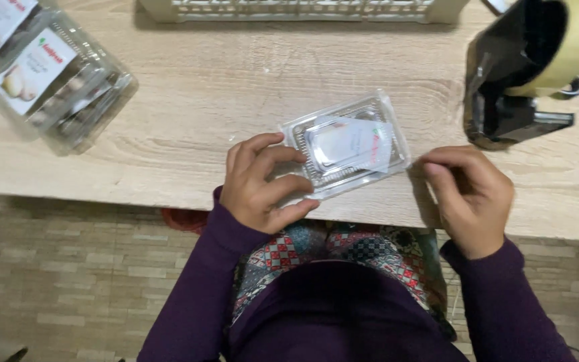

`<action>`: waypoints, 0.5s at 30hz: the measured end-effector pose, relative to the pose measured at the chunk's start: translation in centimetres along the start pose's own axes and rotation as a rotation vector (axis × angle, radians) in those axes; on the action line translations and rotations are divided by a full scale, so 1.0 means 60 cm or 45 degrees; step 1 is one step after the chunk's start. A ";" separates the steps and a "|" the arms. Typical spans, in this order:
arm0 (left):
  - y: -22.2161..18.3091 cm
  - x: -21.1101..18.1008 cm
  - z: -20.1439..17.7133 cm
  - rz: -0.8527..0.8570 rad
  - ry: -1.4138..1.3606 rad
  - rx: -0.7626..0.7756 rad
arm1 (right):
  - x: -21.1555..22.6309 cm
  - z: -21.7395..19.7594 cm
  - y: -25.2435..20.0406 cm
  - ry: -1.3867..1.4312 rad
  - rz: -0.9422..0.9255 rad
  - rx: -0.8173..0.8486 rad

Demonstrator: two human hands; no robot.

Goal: The person places garlic cloves into plastic containers, applies labels, and uses tape or scissors to seal the packages before placing them into a crate.

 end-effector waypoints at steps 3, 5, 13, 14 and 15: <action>0.011 0.001 0.002 0.028 -0.010 0.021 | -0.039 -0.053 -0.032 -0.168 -0.361 -0.467; 0.003 -0.001 -0.002 -0.008 -0.029 0.100 | -0.091 -0.118 -0.045 -0.170 -0.054 -0.934; 0.004 0.000 -0.015 -0.078 -0.277 0.001 | -0.338 -0.234 0.079 -0.707 -0.086 -0.028; 0.002 0.002 -0.016 -0.083 -0.394 -0.029 | -0.380 -0.237 0.095 -0.752 0.002 0.105; 0.001 0.005 -0.017 -0.106 -0.386 -0.038 | -0.410 -0.241 0.104 -0.746 -0.016 0.122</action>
Point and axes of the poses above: each hand's wrist, its own y-axis towards the middle knuckle, its own z-axis out of the palm, x = y × z, the point moved 2 cm from there along y, towards the middle knuckle, and after that the axes turned 15 degrees about x, right-handed, at the moved point
